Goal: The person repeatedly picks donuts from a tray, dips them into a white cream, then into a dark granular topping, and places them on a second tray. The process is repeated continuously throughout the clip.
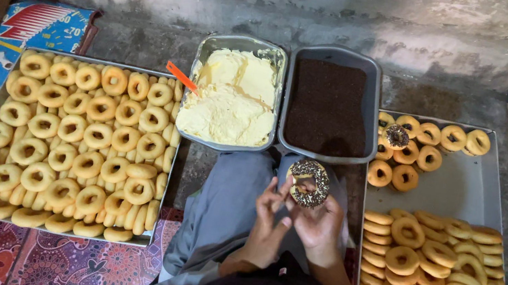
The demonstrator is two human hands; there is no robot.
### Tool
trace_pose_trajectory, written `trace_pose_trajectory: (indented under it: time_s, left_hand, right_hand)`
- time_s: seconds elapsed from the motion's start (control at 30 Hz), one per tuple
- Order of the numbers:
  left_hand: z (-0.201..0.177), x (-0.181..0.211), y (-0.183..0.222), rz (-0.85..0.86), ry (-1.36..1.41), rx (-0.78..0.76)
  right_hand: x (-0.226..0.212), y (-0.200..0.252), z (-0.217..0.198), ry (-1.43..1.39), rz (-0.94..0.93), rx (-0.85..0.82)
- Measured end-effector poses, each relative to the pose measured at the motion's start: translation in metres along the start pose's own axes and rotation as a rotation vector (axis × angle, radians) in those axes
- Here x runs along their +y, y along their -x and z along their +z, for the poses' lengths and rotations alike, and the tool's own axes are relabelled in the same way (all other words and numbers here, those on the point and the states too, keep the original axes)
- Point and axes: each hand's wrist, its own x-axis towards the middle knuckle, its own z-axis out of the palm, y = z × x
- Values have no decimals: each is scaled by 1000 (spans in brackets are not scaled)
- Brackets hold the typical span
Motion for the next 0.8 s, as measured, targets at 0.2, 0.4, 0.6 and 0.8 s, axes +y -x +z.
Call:
trace_pose_trajectory:
  time_s: [0.2, 0.4, 0.6, 0.8]
  left_hand:
    - [0, 41, -6, 10, -775, -131]
    - [3, 64, -15, -105, -870, -193]
    - [1, 64, -15, -116, -875, -245]
    - [5, 66, -14, -58, -895, -242]
  right_hand:
    - [-5, 0, -2, 256, -118, 413]
    - [-10, -3, -12, 96, -127, 129]
    - [-18, -4, -32, 29, -94, 90]
    - [-20, -6, -35, 174, -158, 279]
